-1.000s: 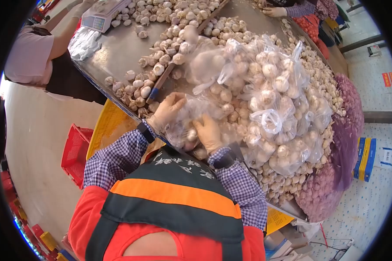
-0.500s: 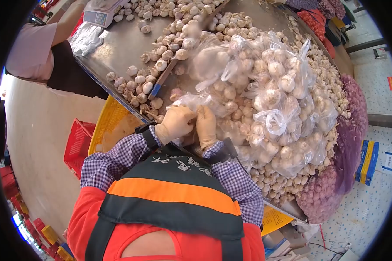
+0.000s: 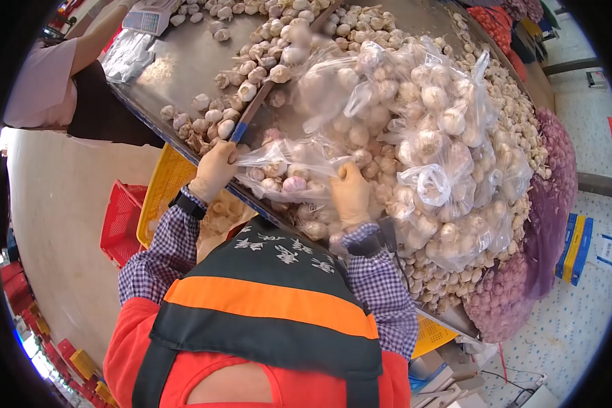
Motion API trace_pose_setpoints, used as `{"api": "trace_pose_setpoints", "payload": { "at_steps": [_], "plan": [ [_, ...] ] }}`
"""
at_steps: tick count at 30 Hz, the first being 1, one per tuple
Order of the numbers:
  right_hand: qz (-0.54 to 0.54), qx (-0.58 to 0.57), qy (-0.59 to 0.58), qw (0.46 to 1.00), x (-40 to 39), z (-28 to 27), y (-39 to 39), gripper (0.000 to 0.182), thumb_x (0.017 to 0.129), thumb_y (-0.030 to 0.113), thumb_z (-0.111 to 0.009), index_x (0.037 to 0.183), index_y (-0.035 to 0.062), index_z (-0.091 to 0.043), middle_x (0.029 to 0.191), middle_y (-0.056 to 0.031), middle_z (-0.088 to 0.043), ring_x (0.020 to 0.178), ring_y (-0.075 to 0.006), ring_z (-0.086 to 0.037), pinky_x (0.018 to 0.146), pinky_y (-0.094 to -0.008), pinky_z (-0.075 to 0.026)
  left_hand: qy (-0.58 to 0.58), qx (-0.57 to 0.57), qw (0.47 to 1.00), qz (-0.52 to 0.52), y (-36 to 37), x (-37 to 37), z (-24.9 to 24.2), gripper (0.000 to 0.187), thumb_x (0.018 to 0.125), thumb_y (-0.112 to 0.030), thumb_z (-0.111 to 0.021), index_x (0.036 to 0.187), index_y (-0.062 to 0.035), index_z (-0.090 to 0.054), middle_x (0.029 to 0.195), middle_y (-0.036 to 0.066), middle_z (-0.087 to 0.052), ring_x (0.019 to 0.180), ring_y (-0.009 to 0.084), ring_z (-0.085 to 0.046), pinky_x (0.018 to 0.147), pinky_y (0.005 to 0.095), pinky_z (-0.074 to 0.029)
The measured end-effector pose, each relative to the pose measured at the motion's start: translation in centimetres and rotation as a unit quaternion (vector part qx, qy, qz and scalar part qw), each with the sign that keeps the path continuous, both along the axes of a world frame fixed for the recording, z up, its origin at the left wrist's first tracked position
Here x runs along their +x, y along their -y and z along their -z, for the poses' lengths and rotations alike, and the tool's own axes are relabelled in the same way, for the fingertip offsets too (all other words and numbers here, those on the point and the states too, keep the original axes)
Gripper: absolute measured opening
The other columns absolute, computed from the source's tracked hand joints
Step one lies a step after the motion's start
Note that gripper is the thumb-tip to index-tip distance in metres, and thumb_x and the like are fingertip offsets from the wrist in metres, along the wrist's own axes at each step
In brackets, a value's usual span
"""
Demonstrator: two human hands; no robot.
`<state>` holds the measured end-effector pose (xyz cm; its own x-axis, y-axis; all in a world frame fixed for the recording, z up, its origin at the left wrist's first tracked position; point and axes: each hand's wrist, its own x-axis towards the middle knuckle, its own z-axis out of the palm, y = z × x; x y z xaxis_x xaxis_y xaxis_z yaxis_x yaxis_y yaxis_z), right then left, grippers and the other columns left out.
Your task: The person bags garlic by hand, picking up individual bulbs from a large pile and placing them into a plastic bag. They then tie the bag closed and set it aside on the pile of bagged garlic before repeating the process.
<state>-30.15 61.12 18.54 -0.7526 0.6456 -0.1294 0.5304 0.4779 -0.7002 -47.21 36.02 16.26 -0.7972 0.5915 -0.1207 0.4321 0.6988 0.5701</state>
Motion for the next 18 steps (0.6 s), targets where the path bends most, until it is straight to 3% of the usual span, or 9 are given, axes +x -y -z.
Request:
{"api": "trace_pose_setpoints", "payload": {
  "at_steps": [2, 6, 7, 9, 11, 12, 14, 16, 18],
  "plan": [
    [0.012, 0.026, 0.016, 0.999, -0.3, 0.9, 0.2, 0.028, 0.081, 0.026, -0.075, 0.077, 0.0056, -0.055, 0.064, -0.0102, -0.056, 0.058, -0.0233, -0.055, 0.057, -0.036, -0.046, 0.003, -0.007, 1.0, -0.021, 0.7, 0.2, 0.8, 0.011, 0.076, -0.008, -0.061, 0.086, -0.0064, -0.056, 0.089, 0.014, -0.06, 0.084, 0.0368, -0.062, 0.071, 0.0435, -0.051],
    [0.007, 0.052, -0.011, 0.999, -0.5, 1.8, -0.2, 0.027, 0.081, 0.026, -0.075, 0.079, 0.0067, -0.055, 0.065, -0.0093, -0.057, 0.06, -0.0239, -0.057, 0.058, -0.0362, -0.046, -0.001, 0.024, 0.997, -0.07, 0.6, 1.3, 0.6, 0.017, 0.076, -0.008, -0.063, 0.092, -0.0084, -0.059, 0.091, 0.014, -0.059, 0.085, 0.036, -0.062, 0.071, 0.043, -0.051],
    [-0.012, 0.067, 0.022, 0.997, -0.3, 1.5, -0.6, 0.025, 0.081, 0.024, -0.075, 0.085, 0.007, -0.058, 0.07, -0.0102, -0.059, 0.063, -0.0256, -0.059, 0.06, -0.0364, -0.048, -0.003, 0.025, 0.997, -0.073, 0.5, 1.5, 0.2, 0.017, 0.076, -0.008, -0.063, 0.092, -0.0084, -0.059, 0.091, 0.014, -0.059, 0.085, 0.036, -0.062, 0.071, 0.043, -0.051],
    [-0.033, 0.081, 0.055, 0.995, -0.8, 0.4, -0.8, 0.024, 0.081, 0.023, -0.075, 0.092, 0.0073, -0.06, 0.075, -0.011, -0.061, 0.066, -0.0274, -0.06, 0.062, -0.0365, -0.049, -0.035, 0.073, 0.997, -0.009, -0.1, 2.0, -1.3, 0.021, 0.075, -0.006, -0.064, 0.094, -0.009, -0.059, 0.095, 0.013, -0.059, 0.086, 0.0353, -0.061, 0.072, 0.042, -0.052],
    [-0.156, 0.25, -0.063, 0.954, -1.2, -0.9, -0.7, 0.035, 0.081, 0.018, -0.073, 0.11, 0.0067, -0.059, 0.09, -0.0133, -0.063, 0.08, -0.0309, -0.062, 0.071, -0.038, -0.051, -0.096, 0.106, 0.989, 0.031, -0.8, 2.4, -1.7, 0.025, 0.073, -0.005, -0.066, 0.098, -0.0079, -0.058, 0.097, 0.014, -0.059, 0.089, 0.0349, -0.06, 0.074, 0.041, -0.051],
    [-0.22, 0.253, -0.061, 0.94, -1.5, -2.5, 0.2, 0.052, 0.078, 0.013, -0.072, 0.126, 0.005, -0.052, 0.108, -0.0161, -0.061, 0.099, -0.0341, -0.06, 0.083, -0.0407, -0.051, -0.148, 0.158, 0.972, 0.085, -1.5, 2.6, -2.4, 0.025, 0.073, -0.005, -0.066, 0.097, -0.0067, -0.058, 0.096, 0.014, -0.059, 0.089, 0.0357, -0.06, 0.076, 0.0421, -0.051],
    [-0.284, 0.213, -0.093, 0.93, -2.1, -3.5, 2.9, 0.053, 0.078, 0.013, -0.072, 0.126, 0.0053, -0.052, 0.111, -0.0166, -0.06, 0.103, -0.0339, -0.059, 0.087, -0.0411, -0.049, -0.202, 0.212, 0.946, 0.138, -2.5, 2.9, -2.5, 0.025, 0.072, -0.005, -0.066, 0.096, -0.0055, -0.057, 0.095, 0.015, -0.059, 0.089, 0.0365, -0.059, 0.077, 0.0432, -0.05],
    [-0.347, 0.174, -0.123, 0.913, -3.1, -4.1, 5.4, 0.053, 0.078, 0.013, -0.072, 0.127, 0.0056, -0.052, 0.114, -0.0172, -0.059, 0.108, -0.0337, -0.058, 0.092, -0.0415, -0.047, -0.026, 0.194, 0.965, 0.173, -3.2, 3.9, -1.2, 0.026, 0.074, -0.003, -0.065, 0.098, -0.0035, -0.055, 0.092, 0.014, -0.056, 0.088, 0.0368, -0.057, 0.078, 0.0431, -0.048],
    [-0.344, 0.047, 0.02, 0.937, -4.7, -4.3, 6.7, 0.057, 0.077, 0.017, -0.074, 0.128, 0.0046, -0.052, 0.123, -0.0183, -0.054, 0.113, -0.0342, -0.054, 0.097, -0.0407, -0.045, -0.012, 0.147, 0.978, 0.145, -3.0, 4.2, -0.8, 0.027, 0.075, -0.003, -0.065, 0.1, -0.0036, -0.056, 0.092, 0.014, -0.056, 0.088, 0.0367, -0.057, 0.078, 0.0434, -0.048]
  ]
}}
